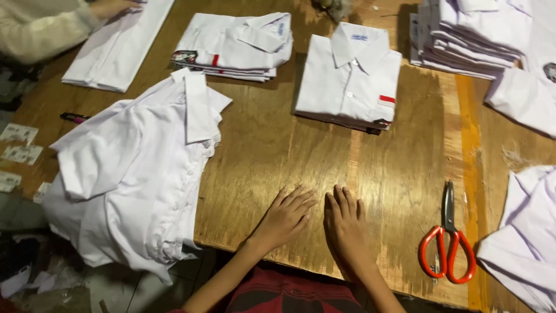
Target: Trimming loose threads from white shirts with scissors and folding them on a wooden table.
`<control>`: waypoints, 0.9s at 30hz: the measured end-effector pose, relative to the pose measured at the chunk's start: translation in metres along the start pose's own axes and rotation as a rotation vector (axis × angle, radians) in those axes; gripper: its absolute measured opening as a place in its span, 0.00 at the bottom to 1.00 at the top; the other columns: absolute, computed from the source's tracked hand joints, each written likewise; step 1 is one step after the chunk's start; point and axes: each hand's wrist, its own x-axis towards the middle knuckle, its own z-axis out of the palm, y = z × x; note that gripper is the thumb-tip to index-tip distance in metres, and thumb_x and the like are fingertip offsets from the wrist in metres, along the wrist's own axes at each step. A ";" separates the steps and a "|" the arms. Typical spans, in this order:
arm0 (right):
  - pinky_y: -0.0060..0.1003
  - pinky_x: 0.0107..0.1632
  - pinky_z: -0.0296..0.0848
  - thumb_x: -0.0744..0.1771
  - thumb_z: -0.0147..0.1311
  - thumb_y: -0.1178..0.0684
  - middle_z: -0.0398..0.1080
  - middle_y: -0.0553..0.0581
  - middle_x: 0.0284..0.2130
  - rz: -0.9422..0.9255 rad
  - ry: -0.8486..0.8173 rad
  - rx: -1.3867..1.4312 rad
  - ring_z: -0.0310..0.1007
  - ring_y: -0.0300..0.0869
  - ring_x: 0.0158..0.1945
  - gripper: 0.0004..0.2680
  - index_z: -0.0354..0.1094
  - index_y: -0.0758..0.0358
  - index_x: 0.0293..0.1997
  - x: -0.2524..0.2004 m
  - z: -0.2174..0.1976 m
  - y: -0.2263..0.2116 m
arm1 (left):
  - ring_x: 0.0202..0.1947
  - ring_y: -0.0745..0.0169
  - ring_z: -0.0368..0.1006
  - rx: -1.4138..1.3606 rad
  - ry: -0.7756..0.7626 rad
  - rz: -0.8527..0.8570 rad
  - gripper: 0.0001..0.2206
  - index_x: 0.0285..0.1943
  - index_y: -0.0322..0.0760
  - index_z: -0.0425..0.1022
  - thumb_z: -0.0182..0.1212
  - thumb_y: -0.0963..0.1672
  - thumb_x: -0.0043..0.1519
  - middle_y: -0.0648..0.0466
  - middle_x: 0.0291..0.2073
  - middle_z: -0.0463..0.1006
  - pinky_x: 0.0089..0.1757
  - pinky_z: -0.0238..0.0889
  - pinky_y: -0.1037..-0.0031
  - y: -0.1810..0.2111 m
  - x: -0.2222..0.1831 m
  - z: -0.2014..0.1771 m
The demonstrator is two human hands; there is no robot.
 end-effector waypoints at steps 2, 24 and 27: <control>0.57 0.70 0.47 0.70 0.42 0.49 0.56 0.57 0.70 -0.020 0.040 0.163 0.49 0.49 0.75 0.18 0.55 0.58 0.71 0.007 -0.003 -0.001 | 0.69 0.54 0.58 -0.060 0.030 -0.029 0.19 0.69 0.38 0.68 0.46 0.45 0.70 0.52 0.68 0.67 0.65 0.46 0.56 0.000 -0.006 -0.013; 0.50 0.44 0.79 0.69 0.54 0.60 0.73 0.66 0.47 -0.258 -0.183 1.153 0.77 0.59 0.49 0.09 0.68 0.66 0.54 0.241 0.019 -0.140 | 0.57 0.56 0.67 0.609 0.808 -0.658 0.15 0.56 0.53 0.78 0.62 0.43 0.59 0.62 0.54 0.73 0.48 0.59 0.65 -0.126 -0.146 -0.164; 0.49 0.44 0.77 0.70 0.55 0.56 0.68 0.68 0.52 -0.200 -0.136 1.244 0.74 0.59 0.52 0.13 0.62 0.67 0.60 0.272 0.058 -0.157 | 0.60 0.51 0.64 0.621 0.780 -0.717 0.25 0.62 0.47 0.75 0.69 0.50 0.54 0.56 0.57 0.73 0.50 0.57 0.57 -0.138 -0.146 -0.158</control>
